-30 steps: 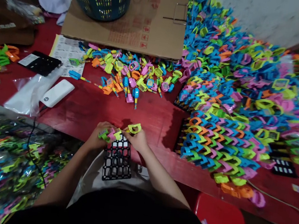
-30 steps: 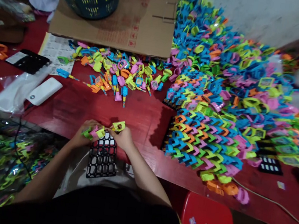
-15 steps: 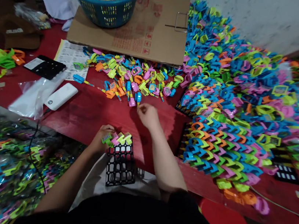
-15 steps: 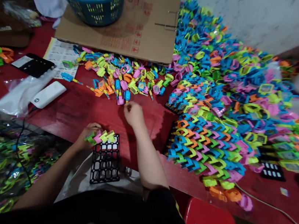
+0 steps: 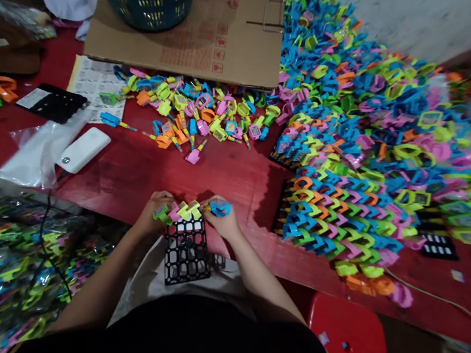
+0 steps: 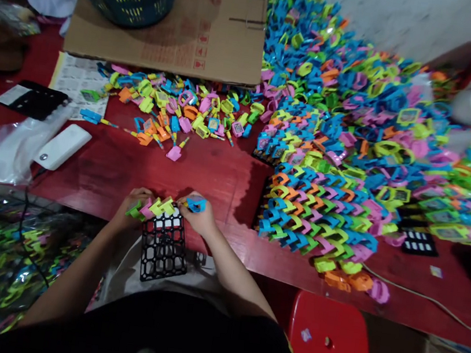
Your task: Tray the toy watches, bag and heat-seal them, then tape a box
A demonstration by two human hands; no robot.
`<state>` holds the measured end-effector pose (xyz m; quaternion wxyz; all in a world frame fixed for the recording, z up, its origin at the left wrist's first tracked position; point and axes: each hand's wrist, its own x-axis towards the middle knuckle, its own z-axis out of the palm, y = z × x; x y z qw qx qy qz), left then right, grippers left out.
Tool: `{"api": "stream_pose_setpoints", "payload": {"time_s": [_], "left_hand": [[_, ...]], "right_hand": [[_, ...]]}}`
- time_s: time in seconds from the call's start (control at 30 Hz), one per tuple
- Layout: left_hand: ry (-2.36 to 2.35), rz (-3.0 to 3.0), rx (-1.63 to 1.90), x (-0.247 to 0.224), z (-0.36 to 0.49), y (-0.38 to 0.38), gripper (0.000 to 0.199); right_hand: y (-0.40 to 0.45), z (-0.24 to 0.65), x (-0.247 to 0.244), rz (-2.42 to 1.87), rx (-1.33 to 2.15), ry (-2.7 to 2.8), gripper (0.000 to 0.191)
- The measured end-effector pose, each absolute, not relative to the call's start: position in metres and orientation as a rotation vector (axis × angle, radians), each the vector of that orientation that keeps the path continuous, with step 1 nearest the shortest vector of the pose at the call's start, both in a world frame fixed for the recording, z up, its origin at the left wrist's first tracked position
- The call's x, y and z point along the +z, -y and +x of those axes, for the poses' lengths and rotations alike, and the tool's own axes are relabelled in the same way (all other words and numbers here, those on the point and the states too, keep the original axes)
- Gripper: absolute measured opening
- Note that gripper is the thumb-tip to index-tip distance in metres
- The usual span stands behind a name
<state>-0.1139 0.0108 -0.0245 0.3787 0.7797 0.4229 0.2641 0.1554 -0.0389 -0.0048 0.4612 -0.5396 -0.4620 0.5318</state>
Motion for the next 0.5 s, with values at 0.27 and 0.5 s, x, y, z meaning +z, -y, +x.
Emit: {"api": "stream_pose_setpoints", "payload": {"time_s": [0.27,0.5], "left_hand": [[-1.11,1.976,0.608,-0.027,-0.115,-0.013,0.025],[-1.115,1.987,0.636,-0.022,-0.112,-0.009,0.021]], "right_hand": [[0.027,0.152,0.019,-1.453,1.193,1.483,0.02],[0.01,0.156,0.028,-1.435,1.231,1.849,0.025]]}}
